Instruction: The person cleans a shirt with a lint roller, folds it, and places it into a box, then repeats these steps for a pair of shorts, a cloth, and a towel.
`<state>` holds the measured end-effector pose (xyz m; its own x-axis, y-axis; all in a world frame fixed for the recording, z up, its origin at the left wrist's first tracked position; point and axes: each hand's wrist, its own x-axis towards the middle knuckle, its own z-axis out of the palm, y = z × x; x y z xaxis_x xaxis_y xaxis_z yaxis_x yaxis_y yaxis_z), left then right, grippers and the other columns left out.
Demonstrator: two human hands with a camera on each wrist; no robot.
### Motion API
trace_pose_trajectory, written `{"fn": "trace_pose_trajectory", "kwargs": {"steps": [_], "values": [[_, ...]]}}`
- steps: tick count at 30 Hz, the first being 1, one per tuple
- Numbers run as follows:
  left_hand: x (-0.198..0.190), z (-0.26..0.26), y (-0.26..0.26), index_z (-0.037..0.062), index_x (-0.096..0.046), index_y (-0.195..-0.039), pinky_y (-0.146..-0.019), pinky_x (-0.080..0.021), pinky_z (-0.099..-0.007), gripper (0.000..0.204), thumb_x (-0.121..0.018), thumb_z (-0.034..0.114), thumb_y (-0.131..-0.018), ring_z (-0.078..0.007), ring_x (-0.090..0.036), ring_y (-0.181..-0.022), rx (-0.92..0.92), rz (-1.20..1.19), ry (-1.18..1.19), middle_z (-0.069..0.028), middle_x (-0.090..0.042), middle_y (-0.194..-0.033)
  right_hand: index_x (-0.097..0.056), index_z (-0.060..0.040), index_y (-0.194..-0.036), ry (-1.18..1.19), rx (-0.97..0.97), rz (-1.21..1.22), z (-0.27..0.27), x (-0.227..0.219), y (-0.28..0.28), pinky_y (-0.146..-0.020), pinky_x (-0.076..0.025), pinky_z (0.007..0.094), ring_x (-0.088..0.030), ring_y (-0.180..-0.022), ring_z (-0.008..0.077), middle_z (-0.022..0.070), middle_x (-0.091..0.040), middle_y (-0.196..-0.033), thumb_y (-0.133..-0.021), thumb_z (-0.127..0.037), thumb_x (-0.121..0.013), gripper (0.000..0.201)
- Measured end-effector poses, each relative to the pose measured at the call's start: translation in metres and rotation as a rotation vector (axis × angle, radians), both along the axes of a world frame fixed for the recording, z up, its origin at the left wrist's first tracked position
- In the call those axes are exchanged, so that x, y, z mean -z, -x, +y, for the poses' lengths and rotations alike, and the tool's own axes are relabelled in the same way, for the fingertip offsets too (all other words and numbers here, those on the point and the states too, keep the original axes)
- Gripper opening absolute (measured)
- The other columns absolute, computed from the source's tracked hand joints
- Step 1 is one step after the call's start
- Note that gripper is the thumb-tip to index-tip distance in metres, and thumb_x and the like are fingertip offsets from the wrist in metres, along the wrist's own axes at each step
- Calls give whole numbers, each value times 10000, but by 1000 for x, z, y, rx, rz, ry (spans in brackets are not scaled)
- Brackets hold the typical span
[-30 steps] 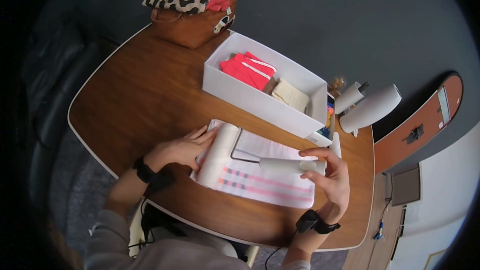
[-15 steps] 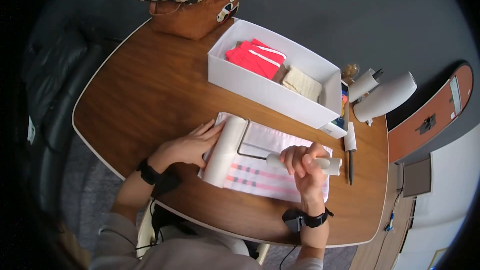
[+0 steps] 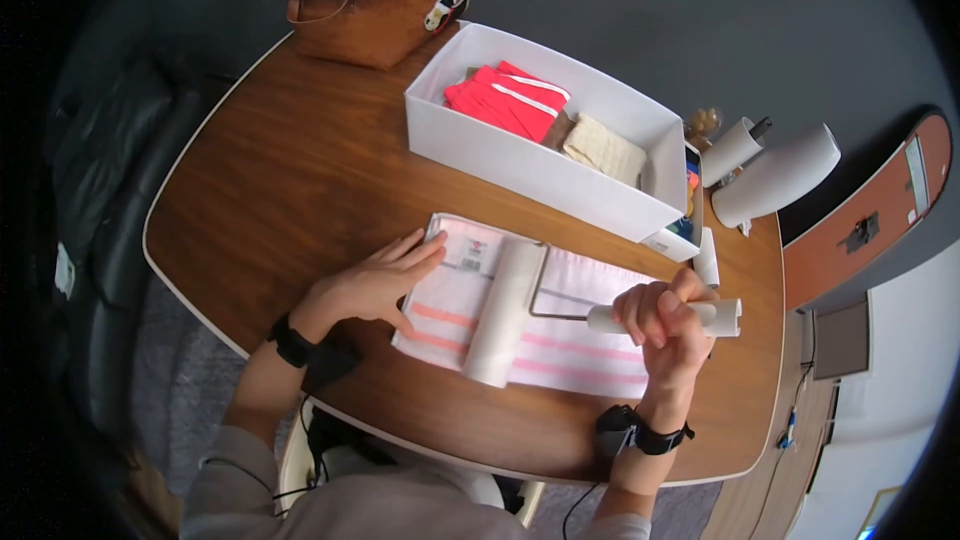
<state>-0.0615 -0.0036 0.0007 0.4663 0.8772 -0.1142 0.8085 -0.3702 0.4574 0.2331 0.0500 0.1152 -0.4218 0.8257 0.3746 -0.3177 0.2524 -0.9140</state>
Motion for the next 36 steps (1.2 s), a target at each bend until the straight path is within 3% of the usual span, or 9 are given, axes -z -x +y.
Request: {"fn": "trace_pose_trajectory", "kwargs": {"steps": [4, 11, 16, 19, 26, 32, 33, 35, 36], "values": [[3, 0, 0, -47, -245, -1309, -1045, -212, -402, 1012, -764, 336, -529, -380, -142, -1290, 4, -5, -48, -176, -125, -1416, -305, -127, -616, -24, 22, -52, 1, -10, -13, -456, -386, 282, -290, -348, 94, -20, -301, -407, -793, -138, -386, 195], [1, 1, 1, -45, -233, -1316, -1049, -184, -401, 998, -745, 378, -571, -359, -78, -1310, 11, -6, 1, -173, -105, -1423, -297, -124, -603, -38, 60, -115, 5, -20, -33, -401, -339, 260, -263, -330, 84, -21, -289, -390, -785, -110, -368, 196], [3, 1, 0, -57, -247, -1305, -1048, -208, -408, 1029, -772, 364, -527, -391, -127, -1289, 13, -4, -27, -182, -123, -1415, -317, -110, -577, -5, 151, -151, 5, -24, -49, -392, -320, 266, -273, -329, 90, -14, -300, -395, -794, -128, -424, 242], [0, 1, 0, -37, -201, -1331, -1052, -177, -401, 1044, -748, 407, -560, -367, -65, -1310, 12, 27, 30, -174, -101, -1424, -320, -112, -576, 2, 212, -165, 3, -25, -57, -385, -314, 263, -268, -326, 86, -17, -303, -394, -785, -123, -427, 235], [-2, 1, 1, -37, -203, -1330, -1051, -178, -406, 1038, -742, 412, -565, -373, -75, -1307, 15, 24, 29, -179, -106, -1422, -321, -111, -575, -4, 290, -159, 5, -23, -79, -357, -298, 231, -281, -330, 70, -19, -323, -396, -780, -139, -453, 245], [0, 1, 0, -49, -224, -1318, -1053, -192, -410, 1039, -762, 382, -540, -392, -100, -1295, 13, 6, 12, -170, -103, -1423, -433, -52, -621, 42, 351, -346, 3, -10, -75, -357, -336, 220, -352, -357, 62, -18, -367, -437, -749, -115, -541, 179], [-1, 1, 0, -50, -224, -1318, -1054, -192, -410, 1039, -762, 381, -541, -390, -100, -1296, 13, 8, 14, -171, -102, -1423, -466, -38, -643, 64, 340, -516, 6, -11, -70, -356, -346, 222, -394, -377, 62, -19, -402, -472, -722, -132, -598, 181], [-2, 1, -1, -50, -219, -1320, -1053, -186, -405, 1034, -754, 387, -551, -380, -92, -1301, 18, 14, 22, -177, -103, -1421, -449, -48, -839, 28, 370, -752, 18, 1, -73, -353, -329, 223, -346, -379, 49, -26, -377, -529, -747, -203, -583, 225], [-3, 2, 0, -49, -214, -1322, -1053, -180, -401, 1029, -746, 396, -561, -374, -85, -1304, 21, 17, 25, -183, -105, -1420, -465, -51, -766, 32, 464, -640, 15, -4, -76, -352, -324, 215, -373, -381, 52, -25, -393, -510, -740, -178, -589, 179]]}}
